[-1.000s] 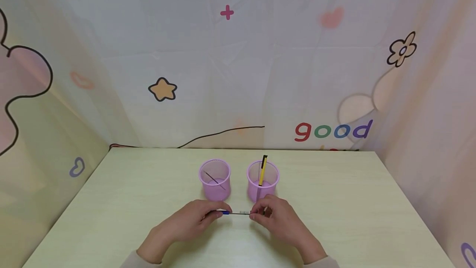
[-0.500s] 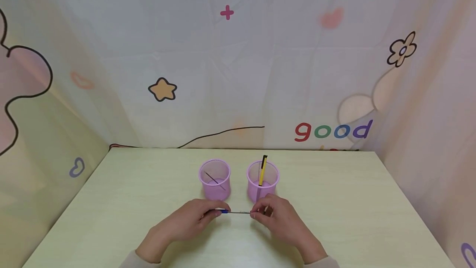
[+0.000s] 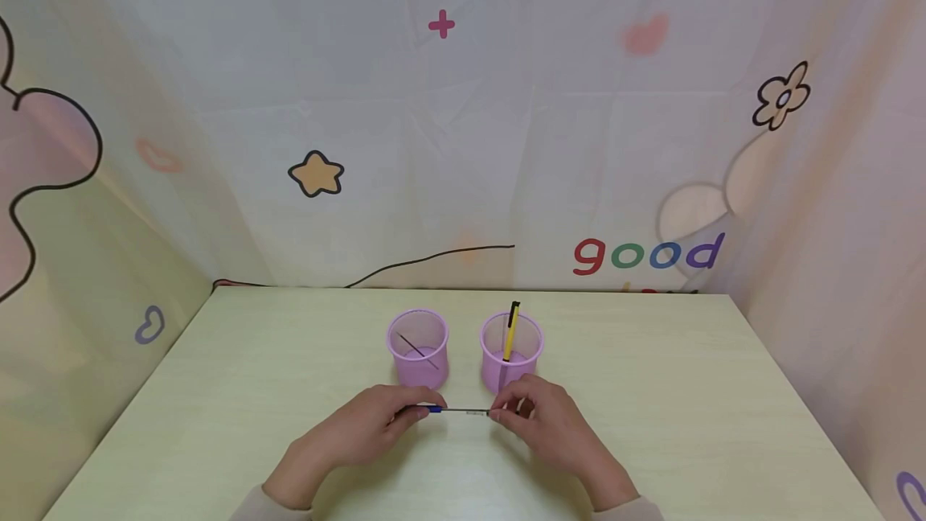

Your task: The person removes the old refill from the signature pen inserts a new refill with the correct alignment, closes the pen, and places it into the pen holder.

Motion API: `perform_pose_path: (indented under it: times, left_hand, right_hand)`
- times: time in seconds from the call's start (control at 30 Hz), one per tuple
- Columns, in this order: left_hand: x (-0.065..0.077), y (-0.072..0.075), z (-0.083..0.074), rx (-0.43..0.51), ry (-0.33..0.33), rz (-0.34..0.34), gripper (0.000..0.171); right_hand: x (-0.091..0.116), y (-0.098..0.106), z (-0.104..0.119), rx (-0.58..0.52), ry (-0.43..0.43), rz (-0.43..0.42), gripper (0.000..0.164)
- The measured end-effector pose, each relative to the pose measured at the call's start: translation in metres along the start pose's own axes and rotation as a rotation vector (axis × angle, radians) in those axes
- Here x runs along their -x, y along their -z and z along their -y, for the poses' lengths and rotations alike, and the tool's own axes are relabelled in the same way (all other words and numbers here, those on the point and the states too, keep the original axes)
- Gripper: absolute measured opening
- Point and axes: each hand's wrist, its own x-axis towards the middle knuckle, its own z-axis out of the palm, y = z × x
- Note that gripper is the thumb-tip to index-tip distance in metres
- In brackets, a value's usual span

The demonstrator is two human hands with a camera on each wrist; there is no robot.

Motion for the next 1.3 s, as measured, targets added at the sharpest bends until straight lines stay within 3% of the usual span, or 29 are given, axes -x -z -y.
perform_pose_path:
  times: [0.57,1.3]
  left_hand:
    - [0.0001,-0.0003,0.0027,-0.010,0.012,0.000,0.024]
    - [0.0014,0.0035,0.0040,0.019,0.043,-0.003,0.024]
  right_hand:
    - [-0.0005,0.0011,-0.0026,-0.003,-0.044,0.007,0.009]
    - [0.0002,0.0022,-0.0033,-0.009,-0.033,-0.007,0.006]
